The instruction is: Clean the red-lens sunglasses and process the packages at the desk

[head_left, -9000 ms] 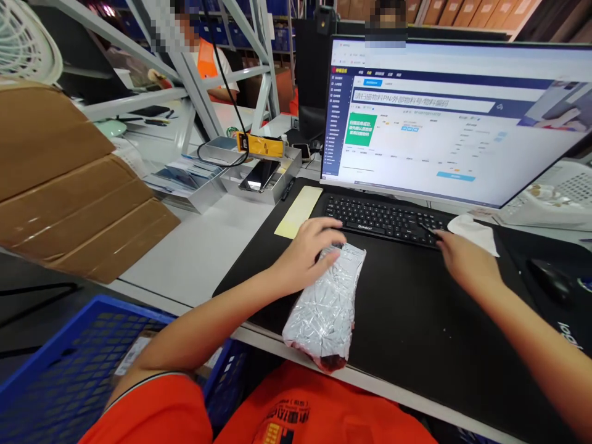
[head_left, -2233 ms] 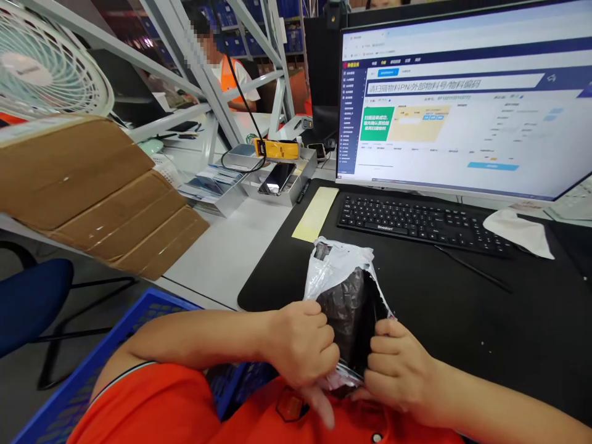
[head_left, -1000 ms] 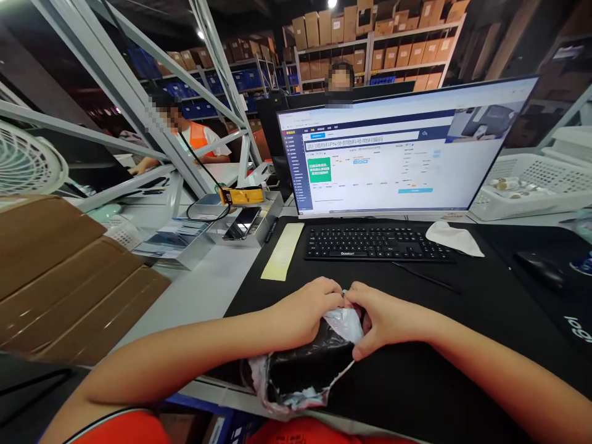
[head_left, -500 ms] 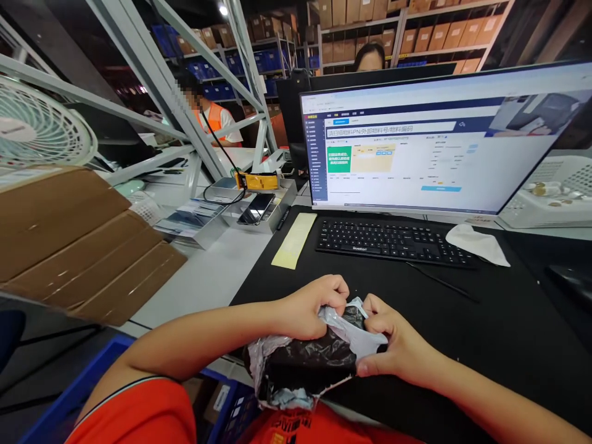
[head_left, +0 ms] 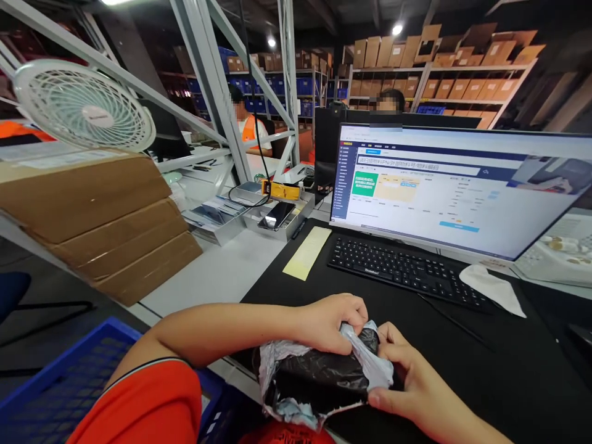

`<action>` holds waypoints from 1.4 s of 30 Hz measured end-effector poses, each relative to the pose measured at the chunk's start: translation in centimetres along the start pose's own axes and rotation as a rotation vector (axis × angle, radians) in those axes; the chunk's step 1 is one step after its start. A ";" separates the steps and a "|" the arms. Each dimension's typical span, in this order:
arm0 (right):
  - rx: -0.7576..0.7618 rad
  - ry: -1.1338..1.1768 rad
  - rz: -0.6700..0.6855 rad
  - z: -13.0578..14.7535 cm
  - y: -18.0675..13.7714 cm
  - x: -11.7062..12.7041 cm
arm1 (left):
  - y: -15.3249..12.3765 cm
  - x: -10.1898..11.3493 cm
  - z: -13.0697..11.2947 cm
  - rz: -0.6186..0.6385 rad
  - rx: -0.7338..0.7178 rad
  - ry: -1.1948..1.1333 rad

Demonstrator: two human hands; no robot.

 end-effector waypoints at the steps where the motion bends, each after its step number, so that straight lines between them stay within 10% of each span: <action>1: 0.007 0.022 -0.004 -0.1 -0.1 -0.2 | -0.2 0.0 0.0 -0.008 0.004 -0.026; 11: 0.149 0.087 -0.011 0.1 2.4 1.4 | -0.8 1.5 1.6 -0.309 0.100 -0.297; 22: 0.209 -0.222 -0.055 3.5 2.1 1.0 | -1.1 1.8 1.1 -0.384 0.155 -0.413; 31: 0.370 0.023 0.074 0.8 3.0 1.7 | -1.8 2.5 1.0 -0.481 0.235 -0.499; 37: 0.321 -0.193 0.073 -1.7 3.4 4.9 | -1.6 3.2 2.0 -0.385 0.346 -0.346; 42: 0.359 -0.694 -0.197 -1.6 0.9 6.3 | -3.8 3.2 -1.7 -0.246 0.322 0.430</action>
Point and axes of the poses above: each hand's wrist, its own y-axis towards the middle knuckle, its own x-axis out of the back of the hand, z = x × y, the point moved 3 cm from there along y, towards the middle knuckle, and after that the axes turned 9 degrees about -x, right-handed, at the moved point
